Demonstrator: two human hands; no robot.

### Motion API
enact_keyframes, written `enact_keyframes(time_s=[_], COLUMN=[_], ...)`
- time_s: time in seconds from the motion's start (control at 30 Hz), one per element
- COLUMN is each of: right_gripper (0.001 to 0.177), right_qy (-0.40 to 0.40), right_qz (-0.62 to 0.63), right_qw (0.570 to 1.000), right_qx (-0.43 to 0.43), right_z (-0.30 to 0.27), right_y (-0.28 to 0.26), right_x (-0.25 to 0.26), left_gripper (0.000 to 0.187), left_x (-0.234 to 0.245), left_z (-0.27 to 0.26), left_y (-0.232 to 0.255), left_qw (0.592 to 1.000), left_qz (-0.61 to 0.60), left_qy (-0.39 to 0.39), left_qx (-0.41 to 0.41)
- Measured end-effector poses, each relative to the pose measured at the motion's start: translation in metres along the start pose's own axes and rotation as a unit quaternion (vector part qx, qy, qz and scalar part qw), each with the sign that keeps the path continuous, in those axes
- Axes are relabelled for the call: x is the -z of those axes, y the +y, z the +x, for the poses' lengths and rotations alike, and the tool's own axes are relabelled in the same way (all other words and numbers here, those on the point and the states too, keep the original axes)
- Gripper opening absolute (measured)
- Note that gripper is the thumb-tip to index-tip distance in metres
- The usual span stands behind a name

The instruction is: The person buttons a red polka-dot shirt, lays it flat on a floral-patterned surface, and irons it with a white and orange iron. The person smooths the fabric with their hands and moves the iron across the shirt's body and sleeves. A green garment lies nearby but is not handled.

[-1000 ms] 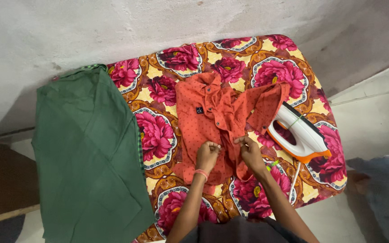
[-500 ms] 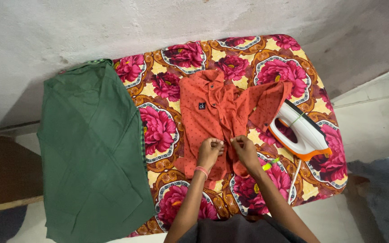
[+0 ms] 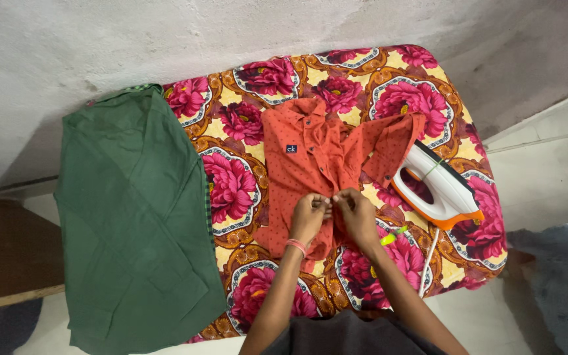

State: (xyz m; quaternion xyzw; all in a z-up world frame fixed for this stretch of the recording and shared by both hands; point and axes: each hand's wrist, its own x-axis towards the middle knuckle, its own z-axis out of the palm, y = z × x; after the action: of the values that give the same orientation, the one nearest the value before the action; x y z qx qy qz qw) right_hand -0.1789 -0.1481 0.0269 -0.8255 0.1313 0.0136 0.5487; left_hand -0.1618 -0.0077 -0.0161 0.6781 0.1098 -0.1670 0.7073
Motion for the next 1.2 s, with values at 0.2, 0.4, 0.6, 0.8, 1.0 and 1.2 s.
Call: enact_keyframes(time_s=[0.2, 0.4, 0.6, 0.8, 1.0, 1.2], right_gripper=[0.02, 0.023, 0.017, 0.015, 0.018, 0.018], right_qy=[-0.044, -0.078, -0.093, -0.082, -0.083, 0.001], right_qz=[0.134, 0.25, 0.217, 0.178, 0.168, -0.03], right_qw=[0.989, 0.963, 0.966, 0.978, 0.982, 0.996], right_qx=[-0.053, -0.066, -0.102, -0.076, -0.033, 0.08], right_z=[0.003, 0.004, 0.008, 0.014, 0.01, -0.012], right_y=[0.018, 0.036, 0.035, 0.037, 0.023, -0.006], right_x=[-0.009, -0.008, -0.005, -0.011, -0.011, -0.009], left_gripper=[0.016, 0.017, 0.016, 0.015, 0.014, 0.014], left_x=[0.001, -0.001, -0.001, 0.001, 0.003, -0.001], left_z=[-0.004, -0.012, -0.012, -0.009, -0.002, 0.0], left_y=[0.004, 0.016, 0.016, 0.013, 0.0, -0.002], left_qw=[1.0, 0.996, 0.995, 0.99, 0.996, 0.995], left_qz=[0.001, 0.074, 0.085, 0.14, 0.078, 0.079], left_qy=[0.02, 0.047, 0.044, 0.032, 0.036, 0.065], left_qx=[-0.003, -0.002, -0.008, -0.011, -0.008, -0.003])
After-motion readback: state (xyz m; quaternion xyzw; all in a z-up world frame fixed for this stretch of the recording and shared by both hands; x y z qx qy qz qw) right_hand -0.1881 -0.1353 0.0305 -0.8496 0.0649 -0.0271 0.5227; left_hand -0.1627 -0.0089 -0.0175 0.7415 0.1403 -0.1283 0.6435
